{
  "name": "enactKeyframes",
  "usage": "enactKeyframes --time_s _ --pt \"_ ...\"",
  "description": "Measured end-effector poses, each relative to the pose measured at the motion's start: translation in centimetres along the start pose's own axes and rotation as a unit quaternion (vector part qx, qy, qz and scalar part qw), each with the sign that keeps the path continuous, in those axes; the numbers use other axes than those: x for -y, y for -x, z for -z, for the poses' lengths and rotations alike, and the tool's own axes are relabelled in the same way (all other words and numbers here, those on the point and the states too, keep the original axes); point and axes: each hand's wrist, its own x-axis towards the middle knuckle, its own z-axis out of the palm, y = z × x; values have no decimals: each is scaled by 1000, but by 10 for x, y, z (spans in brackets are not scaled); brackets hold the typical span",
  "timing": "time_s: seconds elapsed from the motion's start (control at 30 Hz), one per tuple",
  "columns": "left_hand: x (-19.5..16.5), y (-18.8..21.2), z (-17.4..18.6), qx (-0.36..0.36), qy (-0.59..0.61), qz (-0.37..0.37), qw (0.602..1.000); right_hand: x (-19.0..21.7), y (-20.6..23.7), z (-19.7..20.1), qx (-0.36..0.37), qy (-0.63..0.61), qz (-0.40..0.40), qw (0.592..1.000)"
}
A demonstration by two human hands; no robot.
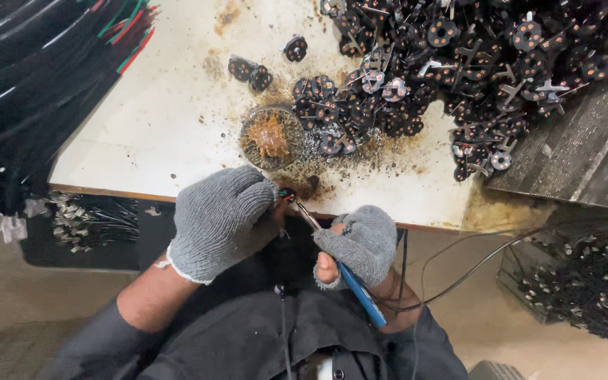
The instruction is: The person solders electrical wires to lamp socket terminals at a workbench. They hold a wire against a socket terminal with one hand, apply a heated soldering iron with the other, feed solder wire to the joint, and set the finished socket aside before picking up the next one.
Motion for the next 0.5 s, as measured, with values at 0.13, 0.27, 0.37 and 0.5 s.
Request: enactKeyframes --time_s 0.13,0.27,0.37,0.5 --pt "0 0 0 1 0 1 1000 -1 0 -3 -25 -10 3 1000" --pt "-1 0 1 -1 4 2 1000 2 -1 -1 -6 9 -31 999" --pt "-1 0 1 5 2 1 1000 3 -2 2 29 24 -29 999" --pt "-1 -1 1 3 -2 1 1000 6 -3 4 -7 -13 -44 999"
